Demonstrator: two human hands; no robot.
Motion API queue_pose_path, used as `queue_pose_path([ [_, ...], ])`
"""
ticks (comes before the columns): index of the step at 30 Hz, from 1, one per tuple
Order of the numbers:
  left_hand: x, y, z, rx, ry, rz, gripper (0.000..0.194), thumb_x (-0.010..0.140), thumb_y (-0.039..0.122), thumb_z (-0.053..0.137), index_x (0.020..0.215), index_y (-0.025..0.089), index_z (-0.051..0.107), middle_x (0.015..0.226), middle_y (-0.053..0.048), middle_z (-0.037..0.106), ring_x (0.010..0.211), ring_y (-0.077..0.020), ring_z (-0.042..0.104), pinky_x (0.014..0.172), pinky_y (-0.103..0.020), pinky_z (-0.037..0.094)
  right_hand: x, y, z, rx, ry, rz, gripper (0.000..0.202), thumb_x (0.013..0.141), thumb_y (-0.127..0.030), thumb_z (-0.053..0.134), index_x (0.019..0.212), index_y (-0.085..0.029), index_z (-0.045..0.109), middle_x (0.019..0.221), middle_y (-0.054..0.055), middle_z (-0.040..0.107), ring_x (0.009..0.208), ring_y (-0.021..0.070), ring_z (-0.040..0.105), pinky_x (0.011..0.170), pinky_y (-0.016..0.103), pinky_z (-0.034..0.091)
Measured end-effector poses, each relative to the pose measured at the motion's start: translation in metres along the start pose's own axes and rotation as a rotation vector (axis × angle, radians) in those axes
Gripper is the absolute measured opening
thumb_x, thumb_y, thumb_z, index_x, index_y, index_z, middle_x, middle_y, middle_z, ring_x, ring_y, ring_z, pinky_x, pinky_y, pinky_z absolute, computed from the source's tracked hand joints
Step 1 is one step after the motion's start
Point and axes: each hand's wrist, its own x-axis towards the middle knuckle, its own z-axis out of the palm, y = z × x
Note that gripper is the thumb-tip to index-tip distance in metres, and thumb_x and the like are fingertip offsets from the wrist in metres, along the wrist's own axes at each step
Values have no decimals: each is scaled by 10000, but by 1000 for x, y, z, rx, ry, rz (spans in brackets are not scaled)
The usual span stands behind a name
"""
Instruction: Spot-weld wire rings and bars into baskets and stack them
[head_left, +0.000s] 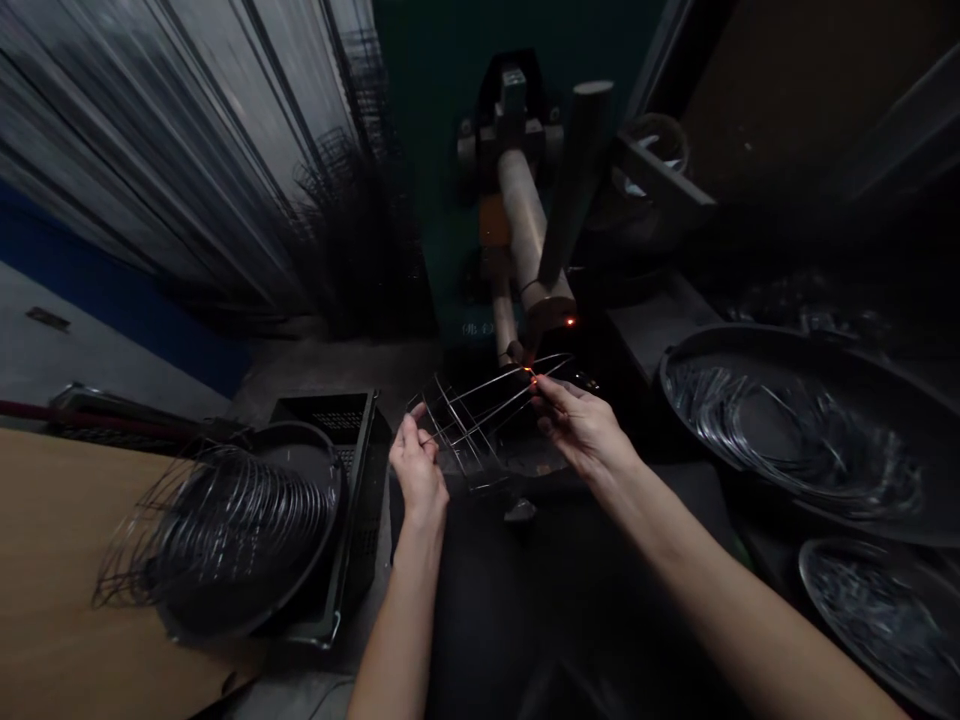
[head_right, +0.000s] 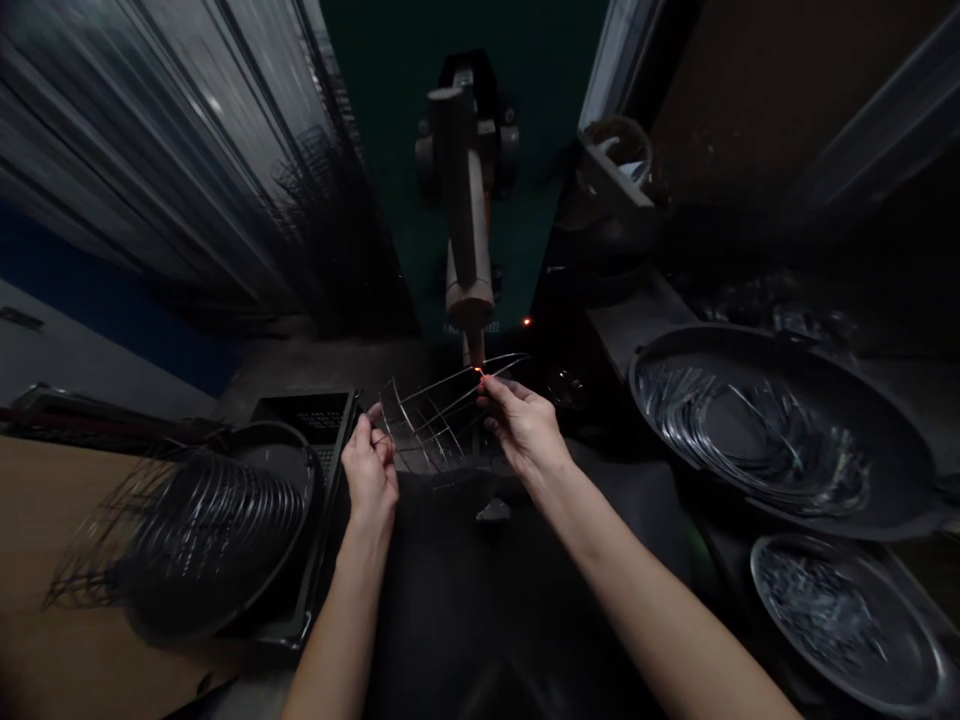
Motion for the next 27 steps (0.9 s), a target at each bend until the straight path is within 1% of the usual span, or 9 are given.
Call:
queue_pose_path([
  [7, 12, -3, 3, -56, 18, -14, 388, 764, 426, 665, 950, 85, 679, 478, 108, 270, 377, -4, 203, 394, -161, 163, -4, 5, -22, -30, 14, -26, 269, 563, -231, 861, 736, -155, 669, 723, 12, 669, 554, 74, 567, 405, 136, 395],
  [11, 20, -1, 5, -69, 32, 6, 384, 753, 428, 675, 927, 86, 679, 482, 108, 281, 375, -3, 212, 391, -163, 160, -8, 4, -23, -38, 1, -29, 338, 479, -222, 885, 736, -156, 676, 696, 8, 647, 556, 78, 554, 403, 134, 384],
  [14, 21, 2, 6, -56, 17, 26, 378, 766, 424, 661, 933, 85, 672, 489, 105, 295, 375, -4, 213, 390, -165, 151, -17, 4, -21, -106, -53, -68, 425, 402, -313, 907, 721, -148, 680, 696, 14, 636, 555, 78, 537, 404, 141, 375],
  [16, 20, 5, 7, -48, 9, 22, 371, 780, 426, 645, 927, 86, 667, 494, 103, 295, 373, -4, 206, 388, -168, 140, -30, 5, -19, -250, -127, -149, 427, 445, -408, 884, 713, -145, 682, 662, 16, 618, 529, 82, 516, 399, 158, 363],
  [18, 16, 7, 7, -39, 9, 16, 362, 792, 431, 629, 908, 89, 660, 496, 104, 281, 373, -6, 197, 389, -169, 129, -48, 5, -16, -466, -231, -268, 371, 564, -459, 825, 724, -151, 694, 630, 16, 608, 524, 95, 517, 432, 184, 387],
  [20, 8, 5, 5, -17, 8, 33, 353, 807, 439, 610, 897, 100, 651, 502, 101, 273, 381, -10, 197, 394, -165, 130, -66, 3, -11, -678, -332, -404, 267, 669, -424, 767, 752, -175, 719, 672, 25, 638, 598, 131, 565, 541, 224, 451],
  [22, -8, -2, -2, 22, 6, 72, 351, 821, 459, 585, 894, 121, 644, 505, 95, 274, 394, -21, 208, 400, -161, 138, -75, -2, -6, -819, -379, -522, 138, 691, -333, 754, 756, -213, 736, 746, 25, 671, 716, 172, 605, 677, 264, 479],
  [24, -29, -12, -14, 97, -24, 116, 352, 833, 484, 561, 884, 146, 647, 498, 85, 288, 403, -37, 234, 406, -163, 164, -70, -7, -2, -912, -358, -600, 72, 679, -247, 750, 751, -241, 742, 792, 16, 683, 795, 192, 614, 754, 276, 469],
  [27, -59, -27, -36, 276, -166, 185, 310, 834, 467, 573, 839, 175, 676, 488, 54, 378, 425, -67, 322, 454, -186, 285, -44, -9, -4, -1017, -313, -582, 19, 703, -242, 722, 713, -230, 734, 750, 9, 676, 773, 177, 608, 704, 245, 450],
])
